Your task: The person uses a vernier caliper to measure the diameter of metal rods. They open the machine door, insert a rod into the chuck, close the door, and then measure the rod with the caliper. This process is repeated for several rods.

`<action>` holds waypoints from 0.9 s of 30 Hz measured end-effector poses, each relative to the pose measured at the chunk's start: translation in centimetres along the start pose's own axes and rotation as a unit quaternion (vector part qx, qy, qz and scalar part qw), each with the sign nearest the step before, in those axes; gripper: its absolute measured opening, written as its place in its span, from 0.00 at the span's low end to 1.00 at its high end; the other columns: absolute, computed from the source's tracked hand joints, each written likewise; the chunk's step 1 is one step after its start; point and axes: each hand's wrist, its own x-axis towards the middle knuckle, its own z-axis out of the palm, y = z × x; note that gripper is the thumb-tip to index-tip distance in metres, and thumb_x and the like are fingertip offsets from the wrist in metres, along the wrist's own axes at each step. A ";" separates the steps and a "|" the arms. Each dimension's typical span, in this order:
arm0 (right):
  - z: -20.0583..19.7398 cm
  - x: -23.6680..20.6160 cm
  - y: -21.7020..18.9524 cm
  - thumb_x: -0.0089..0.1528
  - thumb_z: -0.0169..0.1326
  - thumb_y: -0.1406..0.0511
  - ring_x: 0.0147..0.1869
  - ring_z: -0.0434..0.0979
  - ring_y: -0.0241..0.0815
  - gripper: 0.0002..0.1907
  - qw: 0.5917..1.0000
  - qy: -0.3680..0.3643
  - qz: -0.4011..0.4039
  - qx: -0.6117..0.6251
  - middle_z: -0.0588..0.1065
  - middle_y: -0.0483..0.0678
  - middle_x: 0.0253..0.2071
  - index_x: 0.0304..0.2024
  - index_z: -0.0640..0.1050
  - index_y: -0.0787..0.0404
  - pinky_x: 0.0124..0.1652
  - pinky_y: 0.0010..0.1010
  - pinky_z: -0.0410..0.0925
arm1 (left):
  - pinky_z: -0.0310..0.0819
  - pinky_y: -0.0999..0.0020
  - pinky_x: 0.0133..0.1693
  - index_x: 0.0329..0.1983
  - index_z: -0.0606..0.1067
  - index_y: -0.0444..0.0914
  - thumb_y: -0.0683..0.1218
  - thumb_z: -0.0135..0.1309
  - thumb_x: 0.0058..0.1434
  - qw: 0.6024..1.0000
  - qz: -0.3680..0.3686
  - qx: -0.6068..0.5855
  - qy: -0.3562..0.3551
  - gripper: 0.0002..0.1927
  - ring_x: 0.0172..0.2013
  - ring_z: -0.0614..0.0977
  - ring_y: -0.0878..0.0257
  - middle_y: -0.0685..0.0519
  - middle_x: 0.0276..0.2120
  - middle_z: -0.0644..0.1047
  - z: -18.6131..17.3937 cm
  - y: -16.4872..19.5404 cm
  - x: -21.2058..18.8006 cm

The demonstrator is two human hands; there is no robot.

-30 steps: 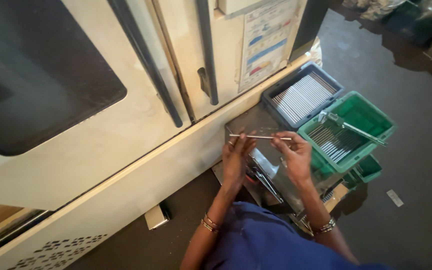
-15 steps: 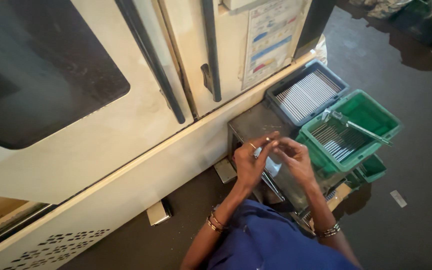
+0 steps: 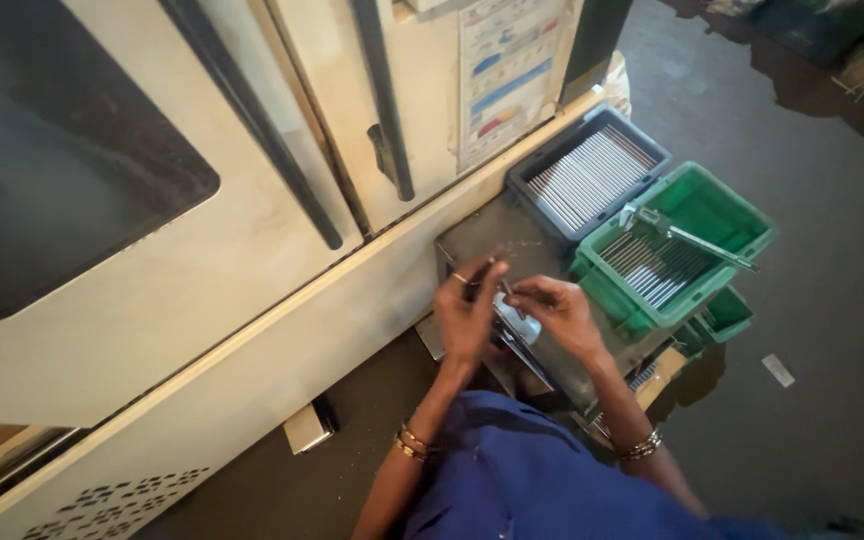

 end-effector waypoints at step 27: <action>-19.0 24.1 11.3 0.61 0.58 0.66 0.43 0.82 0.56 0.08 0.863 0.126 0.020 -0.489 0.81 0.56 0.38 0.38 0.87 0.52 0.47 0.47 0.73 | 0.76 0.67 0.36 0.38 0.76 0.39 0.52 0.53 0.69 0.952 -0.164 -0.172 0.195 0.12 0.31 0.82 0.63 0.50 0.30 0.82 1.1 -10.0 8.0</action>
